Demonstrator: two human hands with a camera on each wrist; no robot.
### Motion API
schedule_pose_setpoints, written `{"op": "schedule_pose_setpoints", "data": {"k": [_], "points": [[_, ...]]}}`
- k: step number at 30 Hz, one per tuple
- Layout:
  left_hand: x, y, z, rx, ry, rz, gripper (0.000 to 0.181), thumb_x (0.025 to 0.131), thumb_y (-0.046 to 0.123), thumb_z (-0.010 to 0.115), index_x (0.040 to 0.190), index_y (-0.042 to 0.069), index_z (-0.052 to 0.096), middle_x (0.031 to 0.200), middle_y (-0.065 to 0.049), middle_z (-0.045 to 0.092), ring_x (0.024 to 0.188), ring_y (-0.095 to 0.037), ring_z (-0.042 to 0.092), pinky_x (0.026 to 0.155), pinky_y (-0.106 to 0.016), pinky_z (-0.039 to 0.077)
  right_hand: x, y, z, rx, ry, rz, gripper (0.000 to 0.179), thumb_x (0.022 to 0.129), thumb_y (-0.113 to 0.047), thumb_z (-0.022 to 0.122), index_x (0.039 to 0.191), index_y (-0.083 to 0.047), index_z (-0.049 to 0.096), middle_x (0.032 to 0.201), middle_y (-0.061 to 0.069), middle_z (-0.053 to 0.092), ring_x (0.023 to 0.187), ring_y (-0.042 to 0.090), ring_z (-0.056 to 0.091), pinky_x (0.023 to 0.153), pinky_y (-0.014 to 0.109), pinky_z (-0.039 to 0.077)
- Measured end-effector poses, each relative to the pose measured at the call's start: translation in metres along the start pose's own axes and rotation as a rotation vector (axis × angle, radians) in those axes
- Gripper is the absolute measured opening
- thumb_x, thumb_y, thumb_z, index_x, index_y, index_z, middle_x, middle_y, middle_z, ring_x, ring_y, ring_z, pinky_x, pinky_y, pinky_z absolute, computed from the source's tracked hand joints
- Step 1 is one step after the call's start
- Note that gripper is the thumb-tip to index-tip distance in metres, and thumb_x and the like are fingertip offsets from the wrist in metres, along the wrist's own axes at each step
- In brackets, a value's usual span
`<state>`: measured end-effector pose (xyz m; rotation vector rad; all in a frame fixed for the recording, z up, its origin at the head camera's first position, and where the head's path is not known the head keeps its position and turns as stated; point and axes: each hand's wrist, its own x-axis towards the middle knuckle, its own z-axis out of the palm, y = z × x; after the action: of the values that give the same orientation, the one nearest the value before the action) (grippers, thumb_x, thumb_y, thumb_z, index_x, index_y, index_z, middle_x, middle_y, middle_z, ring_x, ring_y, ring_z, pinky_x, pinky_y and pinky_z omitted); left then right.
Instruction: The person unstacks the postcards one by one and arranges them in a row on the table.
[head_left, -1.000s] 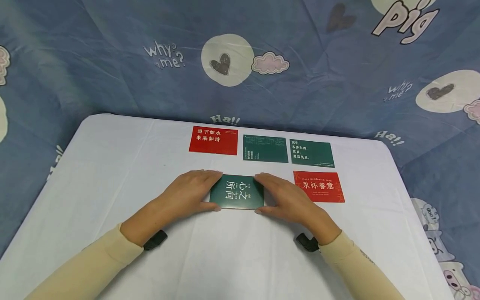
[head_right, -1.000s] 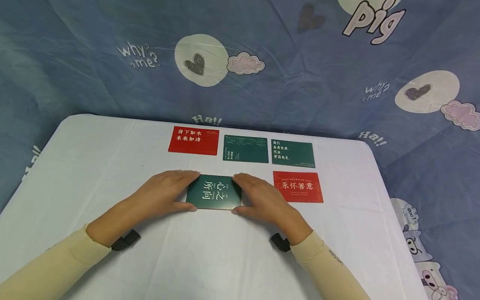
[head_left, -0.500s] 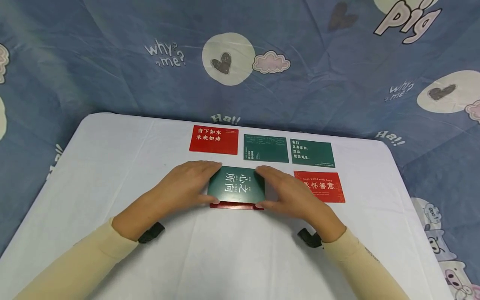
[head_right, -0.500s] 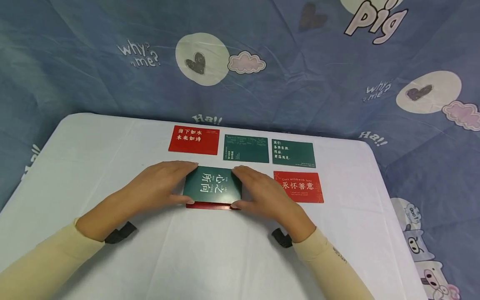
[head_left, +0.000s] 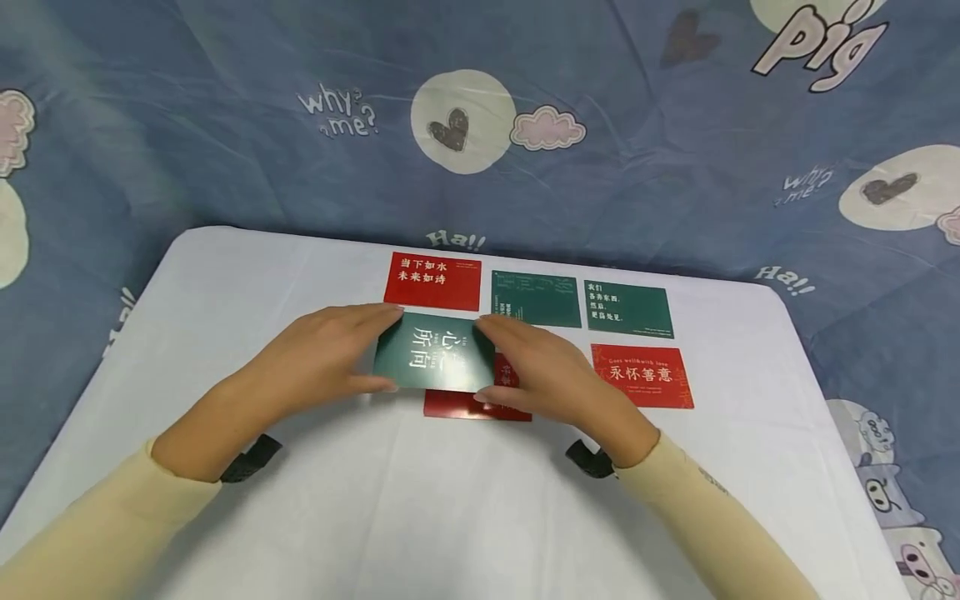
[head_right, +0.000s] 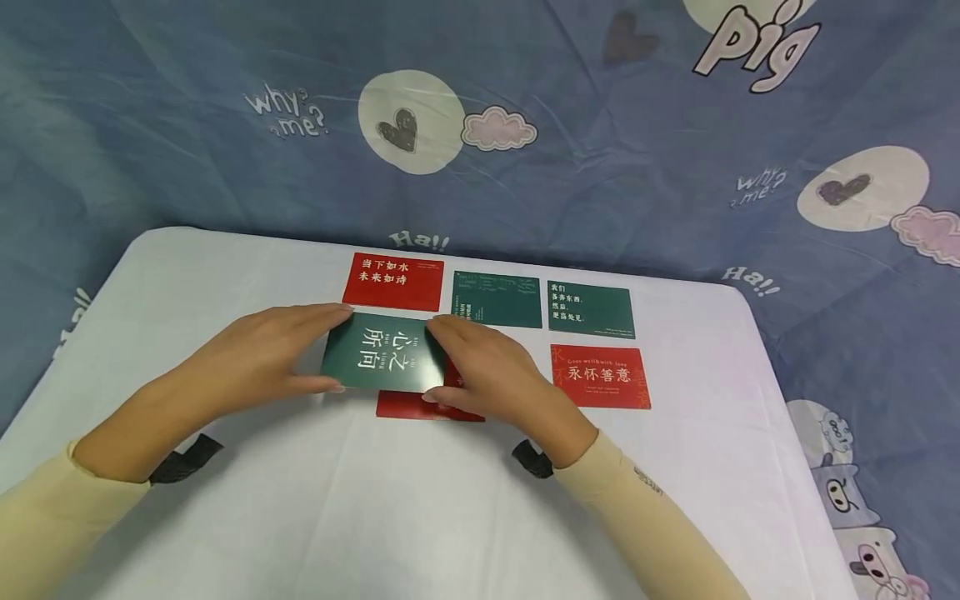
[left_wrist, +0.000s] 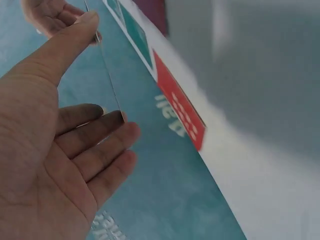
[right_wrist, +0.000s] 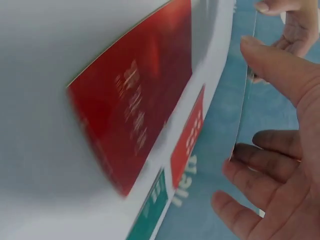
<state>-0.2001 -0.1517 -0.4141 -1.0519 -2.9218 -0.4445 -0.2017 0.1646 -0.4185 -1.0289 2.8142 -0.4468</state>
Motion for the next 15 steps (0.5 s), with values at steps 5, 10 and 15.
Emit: {"op": "schedule_pose_setpoints", "data": {"k": [5,10,15], "points": [[-0.015,-0.014,-0.002,0.017,0.022,-0.028,0.094,0.074,0.036,0.097,0.148,-0.001,0.054,0.146,-0.018,0.059,0.132,-0.037,0.058,0.106,-0.055,0.050,0.022,-0.012,0.010,-0.022,-0.021,-0.011,0.091,0.086,-0.048,0.085,0.158,-0.009,0.044,0.158,0.007,0.049,0.144,0.024,0.048,0.111,0.039,0.048],[-0.032,-0.027,-0.005,0.008,0.020,-0.064,0.095,0.072,0.033,0.098,0.149,-0.001,0.053,0.147,-0.019,0.057,0.132,-0.039,0.056,0.104,-0.058,0.050,0.041,-0.026,0.023,-0.046,-0.042,-0.043,0.087,0.089,-0.047,0.082,0.157,-0.007,0.044,0.157,0.007,0.050,0.143,0.023,0.049,0.111,0.036,0.048],[-0.043,-0.039,-0.004,0.021,0.045,-0.047,0.095,0.072,0.030,0.098,0.148,-0.003,0.053,0.146,-0.022,0.057,0.130,-0.042,0.056,0.101,-0.061,0.051,0.057,-0.038,0.033,-0.094,-0.047,-0.067,0.085,0.089,-0.045,0.082,0.155,-0.005,0.046,0.154,0.008,0.051,0.142,0.022,0.048,0.112,0.034,0.046]]}}
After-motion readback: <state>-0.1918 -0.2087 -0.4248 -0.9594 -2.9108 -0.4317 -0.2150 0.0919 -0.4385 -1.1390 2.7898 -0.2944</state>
